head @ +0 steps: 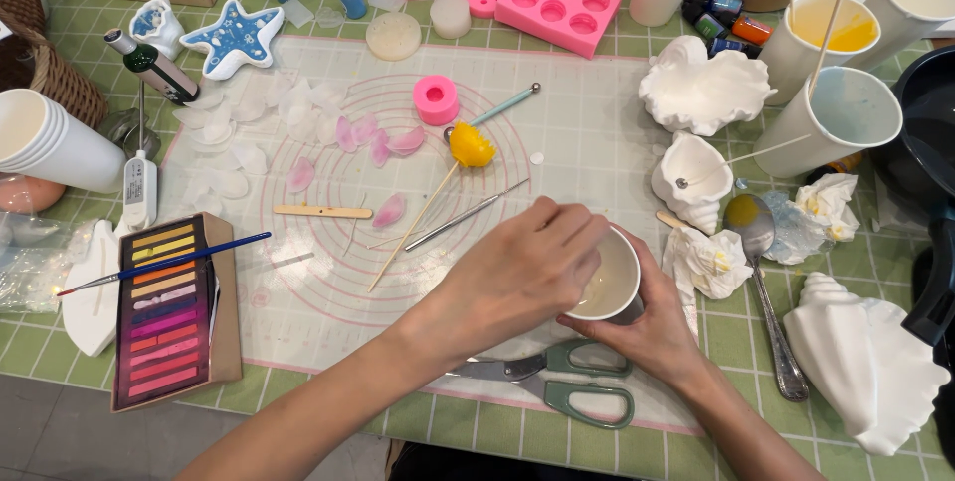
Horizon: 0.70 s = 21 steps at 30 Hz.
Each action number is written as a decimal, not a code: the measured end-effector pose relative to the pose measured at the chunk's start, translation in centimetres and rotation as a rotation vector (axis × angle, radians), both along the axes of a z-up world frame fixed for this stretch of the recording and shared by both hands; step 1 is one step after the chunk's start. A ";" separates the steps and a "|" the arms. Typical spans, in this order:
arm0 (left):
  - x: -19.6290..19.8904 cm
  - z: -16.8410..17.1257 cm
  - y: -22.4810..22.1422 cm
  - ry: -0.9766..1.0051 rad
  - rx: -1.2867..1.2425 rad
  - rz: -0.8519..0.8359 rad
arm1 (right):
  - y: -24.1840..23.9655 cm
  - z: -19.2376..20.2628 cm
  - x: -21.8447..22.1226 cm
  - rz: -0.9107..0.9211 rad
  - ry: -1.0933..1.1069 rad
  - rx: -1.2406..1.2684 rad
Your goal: Pouring melted wax into a cup, adding colorants, and stirring to prepare it for candle making.
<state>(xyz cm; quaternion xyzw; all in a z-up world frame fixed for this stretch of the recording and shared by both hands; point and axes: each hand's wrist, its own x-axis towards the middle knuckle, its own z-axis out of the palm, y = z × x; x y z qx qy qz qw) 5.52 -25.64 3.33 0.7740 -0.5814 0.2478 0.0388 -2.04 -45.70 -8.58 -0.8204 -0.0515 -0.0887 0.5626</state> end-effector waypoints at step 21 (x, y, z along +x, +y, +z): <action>1.6 -1.2 -0.7 -0.019 0.045 -0.145 | 0.1 0.3 0.1 0.008 -0.012 0.006</action>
